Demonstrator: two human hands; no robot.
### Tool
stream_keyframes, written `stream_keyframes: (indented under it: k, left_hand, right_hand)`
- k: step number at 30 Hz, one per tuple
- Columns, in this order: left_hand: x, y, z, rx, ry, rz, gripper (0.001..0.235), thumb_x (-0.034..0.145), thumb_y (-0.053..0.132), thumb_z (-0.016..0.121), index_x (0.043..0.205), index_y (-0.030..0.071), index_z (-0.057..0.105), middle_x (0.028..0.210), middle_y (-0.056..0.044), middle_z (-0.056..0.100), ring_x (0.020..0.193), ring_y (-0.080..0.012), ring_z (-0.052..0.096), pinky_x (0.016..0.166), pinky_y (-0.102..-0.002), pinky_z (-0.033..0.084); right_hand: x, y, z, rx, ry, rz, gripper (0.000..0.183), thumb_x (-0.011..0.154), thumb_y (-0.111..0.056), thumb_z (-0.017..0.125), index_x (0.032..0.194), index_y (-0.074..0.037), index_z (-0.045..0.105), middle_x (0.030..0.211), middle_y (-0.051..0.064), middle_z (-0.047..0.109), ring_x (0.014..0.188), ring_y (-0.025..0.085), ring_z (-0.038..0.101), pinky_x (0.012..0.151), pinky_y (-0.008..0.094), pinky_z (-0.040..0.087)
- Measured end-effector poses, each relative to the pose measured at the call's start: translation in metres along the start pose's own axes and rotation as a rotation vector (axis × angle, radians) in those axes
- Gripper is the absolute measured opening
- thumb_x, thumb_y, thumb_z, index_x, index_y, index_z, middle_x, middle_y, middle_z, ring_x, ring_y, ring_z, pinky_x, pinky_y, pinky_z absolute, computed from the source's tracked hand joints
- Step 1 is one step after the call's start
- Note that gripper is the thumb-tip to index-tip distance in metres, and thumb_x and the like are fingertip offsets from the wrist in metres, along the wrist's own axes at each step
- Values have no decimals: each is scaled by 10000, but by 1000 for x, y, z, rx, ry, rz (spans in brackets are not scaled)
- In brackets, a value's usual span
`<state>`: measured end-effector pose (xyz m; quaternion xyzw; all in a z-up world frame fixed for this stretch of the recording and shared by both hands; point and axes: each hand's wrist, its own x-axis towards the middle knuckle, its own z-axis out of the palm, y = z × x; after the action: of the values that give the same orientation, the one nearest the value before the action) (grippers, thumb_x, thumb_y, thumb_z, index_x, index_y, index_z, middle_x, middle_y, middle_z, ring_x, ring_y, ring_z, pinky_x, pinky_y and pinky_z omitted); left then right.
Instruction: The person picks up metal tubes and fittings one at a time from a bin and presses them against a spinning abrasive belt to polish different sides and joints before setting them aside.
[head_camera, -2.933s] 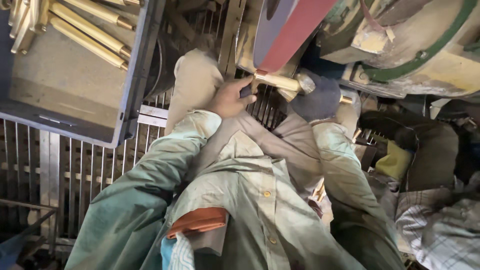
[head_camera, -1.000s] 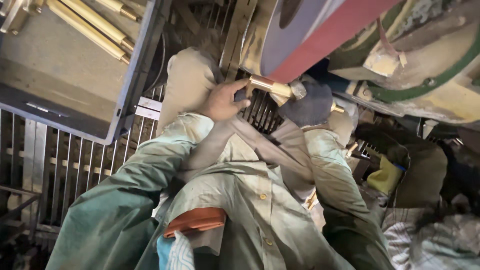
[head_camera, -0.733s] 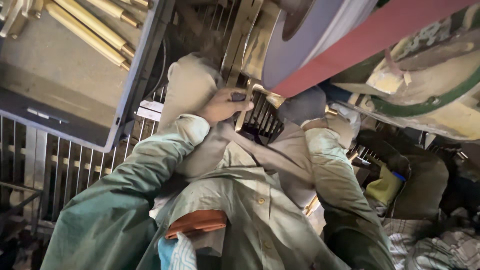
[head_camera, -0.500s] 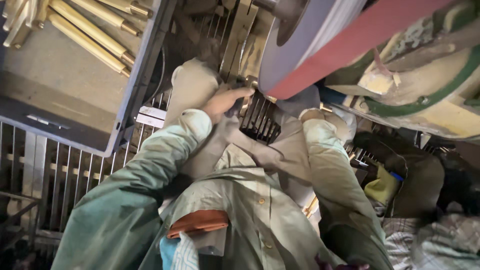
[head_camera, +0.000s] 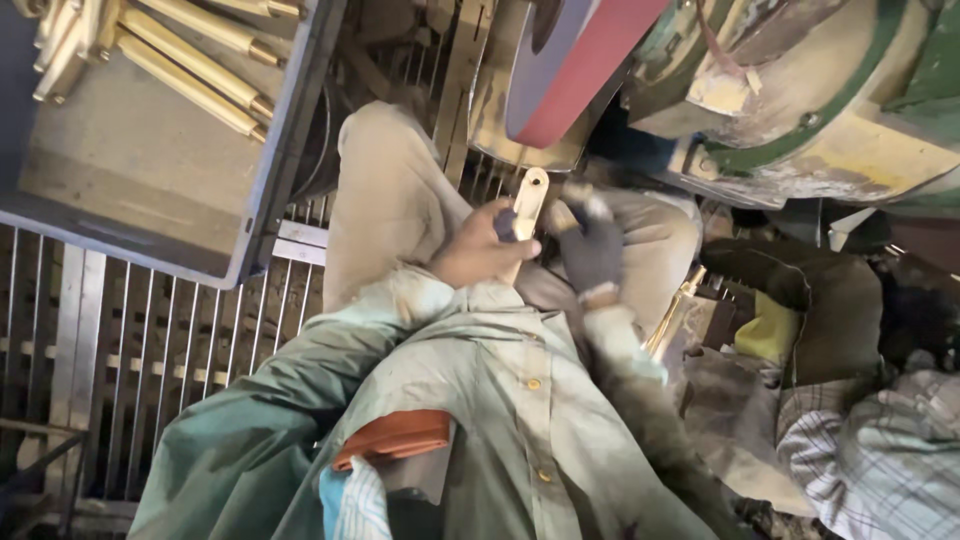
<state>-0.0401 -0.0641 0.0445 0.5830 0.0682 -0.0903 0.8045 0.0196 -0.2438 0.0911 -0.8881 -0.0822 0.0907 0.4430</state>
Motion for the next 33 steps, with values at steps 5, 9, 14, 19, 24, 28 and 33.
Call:
stream_keyframes:
  k: [5,9,14,19,24,28,33]
  left_hand:
    - [-19,26,5,396,-17,210,430,923,243,785,1285,81,617,982,-85,712,889,-213,702,811,-351,553]
    - [-30,44,2,649,-146,185,384,936,287,776,1247,91,665,920,-140,701,848,-281,687,763,-374,542]
    - [-41,37,-24,238,-11,244,267,1035,316,761,1139,71,745,998,-39,768,909,-185,694,828,-344,574]
    - [-32,61,-51,-156,-4,-271,392,962,298,728,1253,37,701,910,-46,725,761,-144,637,567,-236,464]
    - [-9,77,-67,-663,22,-87,430,966,255,664,1340,69,564,1147,-52,719,909,-202,739,524,-239,458]
    - [-1,71,-82,-648,118,26,355,981,188,715,1258,26,563,1104,-173,707,918,-253,747,553,-275,477]
    - [-3,69,-103,-554,191,34,356,961,166,745,1240,46,560,1093,-174,715,902,-242,741,567,-282,493]
  right_hand:
    - [-42,9,7,64,-67,-177,311,971,-137,674,1252,-3,685,1167,191,704,1044,328,672,890,384,538]
    - [-29,-18,0,-96,-57,-423,360,819,-190,722,1131,-12,708,1021,150,723,931,318,666,828,395,526]
    - [-40,-32,-1,86,-79,-155,178,1024,-136,675,1129,-4,731,968,91,722,839,193,674,717,300,510]
    - [-43,-49,-19,884,-146,209,248,1003,-138,659,1193,20,678,722,43,609,570,141,538,512,278,391]
    - [-32,-49,-14,1090,-356,-28,262,1033,-184,652,1172,38,671,783,76,654,652,171,599,608,308,454]
    - [-6,-41,2,879,-435,-26,327,1006,-188,648,1242,38,654,860,76,682,754,166,652,700,300,513]
    - [14,-27,8,479,-666,66,451,943,-64,703,1357,-25,530,983,34,691,901,124,661,818,299,554]
